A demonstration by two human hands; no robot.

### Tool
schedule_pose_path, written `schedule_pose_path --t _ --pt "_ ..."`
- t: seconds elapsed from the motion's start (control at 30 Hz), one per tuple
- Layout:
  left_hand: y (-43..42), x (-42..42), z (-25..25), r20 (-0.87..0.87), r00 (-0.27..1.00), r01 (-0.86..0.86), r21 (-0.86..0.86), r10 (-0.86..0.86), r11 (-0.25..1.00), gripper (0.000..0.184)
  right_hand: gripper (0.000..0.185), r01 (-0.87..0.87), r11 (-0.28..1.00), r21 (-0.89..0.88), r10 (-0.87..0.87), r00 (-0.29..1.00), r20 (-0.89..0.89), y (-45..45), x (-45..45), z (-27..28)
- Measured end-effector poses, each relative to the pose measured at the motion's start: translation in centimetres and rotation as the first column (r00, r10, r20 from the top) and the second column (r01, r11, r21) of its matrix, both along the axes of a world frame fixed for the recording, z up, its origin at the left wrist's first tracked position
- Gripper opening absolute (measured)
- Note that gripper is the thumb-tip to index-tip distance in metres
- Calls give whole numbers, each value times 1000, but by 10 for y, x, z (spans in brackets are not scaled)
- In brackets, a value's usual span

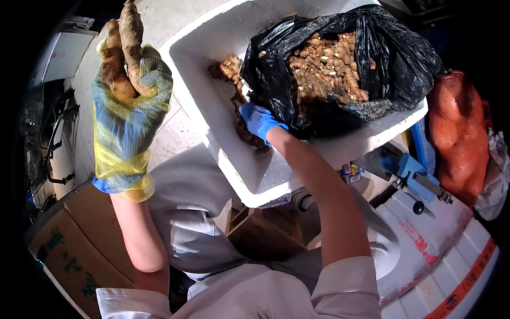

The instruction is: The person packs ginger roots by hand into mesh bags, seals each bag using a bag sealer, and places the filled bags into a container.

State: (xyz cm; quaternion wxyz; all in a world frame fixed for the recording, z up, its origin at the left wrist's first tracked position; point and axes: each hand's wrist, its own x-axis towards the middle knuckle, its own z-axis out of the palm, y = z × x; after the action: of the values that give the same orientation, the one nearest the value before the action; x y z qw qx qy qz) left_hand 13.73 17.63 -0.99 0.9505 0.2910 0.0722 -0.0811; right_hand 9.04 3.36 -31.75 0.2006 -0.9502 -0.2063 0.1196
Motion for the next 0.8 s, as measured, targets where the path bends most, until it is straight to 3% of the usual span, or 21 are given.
schedule_pose_path --t 0.03,0.07,0.1,0.17,0.2,0.27,0.3,0.33,0.37,0.4,0.43,0.47,0.5,0.53,0.57,0.6,0.63,0.67,0.77,0.8 --pt "1 1 -1 -5 1000 -1 -15 1 1000 33 30 59 998 -34 -52 981 185 1 1 -6" --pt "0 1 -1 -11 1000 -5 -27 5 1000 33 35 -87 969 -232 160 935 317 -5 17 -1" --pt "1 2 0 -13 1000 -6 -40 6 999 33 32 -61 961 -271 62 998 -5 -14 35 3" --pt "-2 2 4 -17 1000 -12 -58 11 998 33 29 411 895 -174 -440 878 -190 -17 56 2" --pt "-4 2 5 -26 1000 -18 -70 16 997 33 29 410 896 -172 -438 879 -189 -20 58 2" --pt "-1 1 5 -47 999 -22 -106 17 994 33 28 310 950 -43 -294 931 215 -26 60 5" --pt "6 -1 -2 -67 998 8 -146 -18 989 32 28 307 951 -41 -292 932 216 -23 63 16" --pt "12 -2 -8 -86 995 36 -185 -53 982 33 29 -73 870 -488 122 990 69 -19 67 38" --pt "18 -4 -11 -78 996 38 -183 -53 982 33 27 -139 869 -475 233 961 145 -20 66 27" --pt "22 -8 -9 104 991 62 231 -88 971 38 24 -200 858 -472 339 912 230 -21 65 17" --pt "20 -7 -5 -32 997 65 36 -64 997 36 21 -251 841 -480 433 843 318 -21 65 8" --pt "18 -5 -1 -176 983 12 -157 -40 987 33 20 -170 892 -419 334 872 358 -15 66 -1" --pt "19 -3 -1 -165 985 14 -156 -40 988 33 19 -86 931 -354 231 891 392 -6 68 -6" --pt "21 -1 -2 -182 983 -15 -154 -13 988 33 23 -10 966 -258 90 950 299 1 75 -16" --pt "22 1 -2 -199 980 -43 -150 13 988 33 27 14 959 -284 77 949 305 5 85 -30" --pt "22 3 1 -171 985 -14 -127 -8 992 34 34 174 983 -52 -147 931 334 12 91 -25" --pt "21 2 4 -158 987 -11 -122 -8 992 34 41 319 929 185 -363 878 312 21 97 -19" --pt "19 1 7 -200 980 -17 -97 -3 995 35 57 333 942 36 -334 921 202 26 105 -14" --pt "20 3 9 -287 958 -55 -107 22 993 36 61 447 882 151 -461 884 75 38 134 -37" --pt "21 3 10 -280 959 -71 -111 38 991 36 56 482 864 142 -500 854 142 43 138 -41"
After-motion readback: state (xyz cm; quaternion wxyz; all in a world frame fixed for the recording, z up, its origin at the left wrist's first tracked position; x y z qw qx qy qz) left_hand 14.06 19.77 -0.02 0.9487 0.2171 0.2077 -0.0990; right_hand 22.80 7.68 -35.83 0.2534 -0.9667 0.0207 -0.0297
